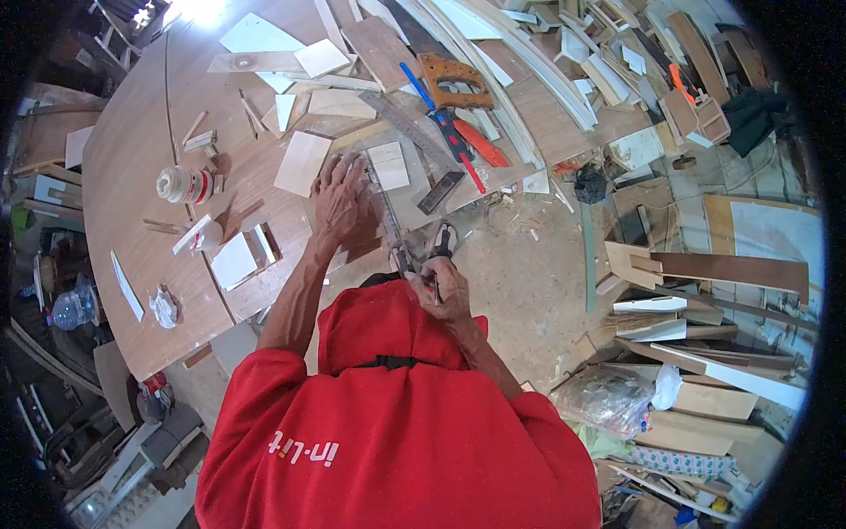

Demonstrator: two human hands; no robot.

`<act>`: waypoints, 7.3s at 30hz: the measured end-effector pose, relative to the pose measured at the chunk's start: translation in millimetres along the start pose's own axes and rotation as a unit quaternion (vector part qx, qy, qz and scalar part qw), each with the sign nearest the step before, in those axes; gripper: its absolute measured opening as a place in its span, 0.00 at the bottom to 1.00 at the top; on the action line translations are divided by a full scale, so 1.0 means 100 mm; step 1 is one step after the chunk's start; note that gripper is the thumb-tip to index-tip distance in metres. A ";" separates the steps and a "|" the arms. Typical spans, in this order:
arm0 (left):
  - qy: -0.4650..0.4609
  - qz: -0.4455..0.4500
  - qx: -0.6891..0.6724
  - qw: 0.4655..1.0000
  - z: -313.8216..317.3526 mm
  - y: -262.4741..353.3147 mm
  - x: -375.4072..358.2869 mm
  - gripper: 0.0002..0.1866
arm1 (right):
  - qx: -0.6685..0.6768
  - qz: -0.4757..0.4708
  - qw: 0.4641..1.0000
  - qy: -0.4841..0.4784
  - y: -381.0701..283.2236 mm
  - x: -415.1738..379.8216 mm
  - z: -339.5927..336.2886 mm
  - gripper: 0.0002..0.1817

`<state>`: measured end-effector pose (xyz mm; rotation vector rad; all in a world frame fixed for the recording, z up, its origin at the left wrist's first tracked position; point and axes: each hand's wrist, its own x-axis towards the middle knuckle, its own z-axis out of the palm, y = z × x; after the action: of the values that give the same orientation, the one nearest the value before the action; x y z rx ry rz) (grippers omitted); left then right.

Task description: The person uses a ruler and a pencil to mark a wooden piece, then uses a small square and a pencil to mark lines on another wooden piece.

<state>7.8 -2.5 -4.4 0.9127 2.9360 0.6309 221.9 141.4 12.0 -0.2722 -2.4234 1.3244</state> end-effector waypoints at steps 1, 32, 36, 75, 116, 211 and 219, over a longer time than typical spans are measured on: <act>0.001 0.003 0.000 1.000 -0.01 0.01 0.01 0.30 | 0.026 0.051 0.998 -0.030 0.06 -0.05 0.05 0.12; 0.003 -0.190 0.046 0.981 -0.27 -0.57 0.15 0.41 | -0.032 0.059 0.998 -0.001 0.65 1.53 -0.40 0.05; 0.022 -0.156 0.071 0.985 -0.31 -0.54 0.19 0.43 | -0.096 -0.022 0.995 0.018 0.78 1.58 -0.37 0.07; -0.022 -0.060 -0.120 0.991 -0.17 -0.21 0.33 0.19 | -0.083 -0.256 0.947 -0.178 0.49 2.19 0.03 0.21; 0.015 -0.191 0.048 0.980 -0.03 0.36 -0.21 0.36 | -0.230 -0.066 0.970 -0.042 0.80 1.89 -0.06 0.10; -0.060 0.128 -0.047 0.989 -0.04 -0.13 0.22 0.41 | -0.058 0.080 0.994 0.045 -0.07 -0.07 0.36 0.22; -0.058 0.142 -0.046 0.987 -0.05 -0.15 0.23 0.42 | -0.055 0.092 0.993 0.045 -0.03 -0.08 0.38 0.23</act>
<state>-20.2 -2.9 -3.1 1.3222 2.6729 0.6883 214.0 108.0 -5.4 -0.5841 -2.4462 1.2258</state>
